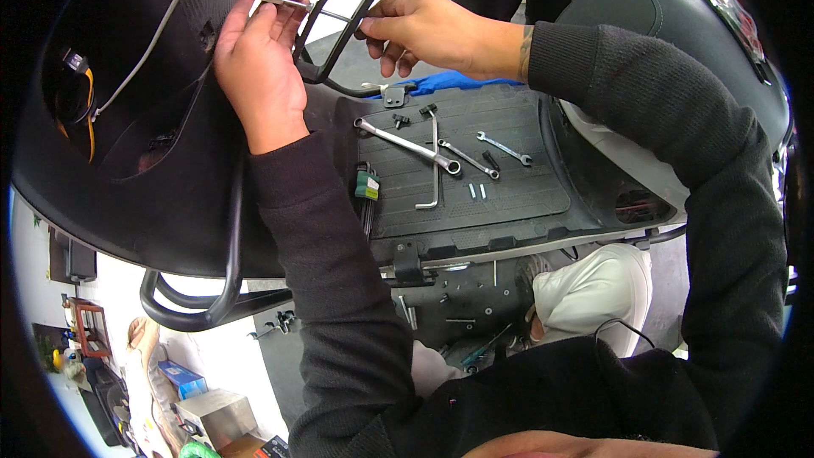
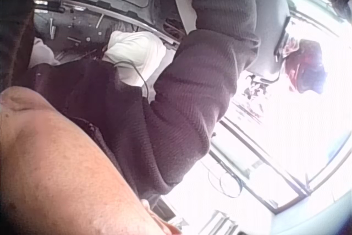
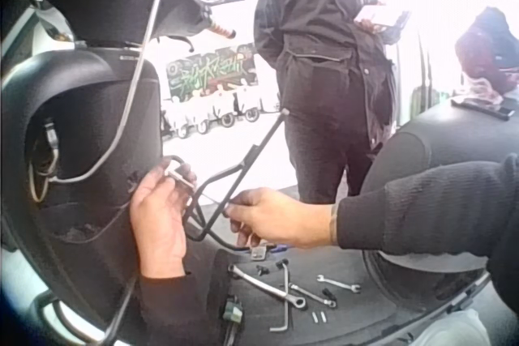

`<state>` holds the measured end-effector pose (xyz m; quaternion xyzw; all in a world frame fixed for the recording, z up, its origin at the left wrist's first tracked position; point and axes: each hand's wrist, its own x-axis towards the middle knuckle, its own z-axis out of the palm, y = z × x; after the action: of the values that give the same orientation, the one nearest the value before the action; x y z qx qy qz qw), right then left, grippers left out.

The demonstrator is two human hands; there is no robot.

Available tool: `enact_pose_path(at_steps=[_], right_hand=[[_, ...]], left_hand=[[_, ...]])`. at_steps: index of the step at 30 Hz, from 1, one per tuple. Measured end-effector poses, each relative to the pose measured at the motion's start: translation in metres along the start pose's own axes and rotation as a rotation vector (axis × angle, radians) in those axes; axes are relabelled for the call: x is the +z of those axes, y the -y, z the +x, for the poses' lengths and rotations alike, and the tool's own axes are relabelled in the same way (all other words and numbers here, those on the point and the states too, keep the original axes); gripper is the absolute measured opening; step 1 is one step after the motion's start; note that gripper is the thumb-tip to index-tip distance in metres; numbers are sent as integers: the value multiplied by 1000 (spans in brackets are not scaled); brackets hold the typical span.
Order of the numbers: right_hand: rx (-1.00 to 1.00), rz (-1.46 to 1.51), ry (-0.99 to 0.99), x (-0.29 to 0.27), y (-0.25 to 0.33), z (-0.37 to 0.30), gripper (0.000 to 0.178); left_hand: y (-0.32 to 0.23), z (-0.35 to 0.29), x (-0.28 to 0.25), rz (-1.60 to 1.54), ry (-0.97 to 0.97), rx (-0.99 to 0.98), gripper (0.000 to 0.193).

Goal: The person attaches a black metal bracket to the rear of a scooter using bolts, nuts, and washers. They repeatedly align the bracket, insert fasteners, and tighten them with a wrench and an impact driver. The person also picks up and places small hardware pieces on the scooter seat and floor during the process.

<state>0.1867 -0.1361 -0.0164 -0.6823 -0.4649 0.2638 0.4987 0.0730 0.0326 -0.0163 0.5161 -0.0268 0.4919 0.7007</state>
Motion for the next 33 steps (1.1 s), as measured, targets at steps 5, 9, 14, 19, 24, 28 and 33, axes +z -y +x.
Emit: enact_pose_path(at_steps=[5,9,14,19,24,28,33], right_hand=[[10,52,20,-1,2,0,37],[6,43,10,0,3,-3,36],[-17,34,-1,0,2,-4,36],[-1,132,65,-5,-2,5,34],[-17,95,46,-7,-9,8,34],[-32,98,45,-8,-9,9,34],[-47,97,56,-8,-11,9,34]], left_hand=[[-3,1,0,203,-10,48,38],[-1,0,0,34,47,42,37],[0,-1,1,217,-19,87,33],[1,0,0,151,68,63,48],[10,3,-4,190,-78,65,38],[9,5,-4,18,-102,35,35],[14,3,5,295,-104,100,34]])
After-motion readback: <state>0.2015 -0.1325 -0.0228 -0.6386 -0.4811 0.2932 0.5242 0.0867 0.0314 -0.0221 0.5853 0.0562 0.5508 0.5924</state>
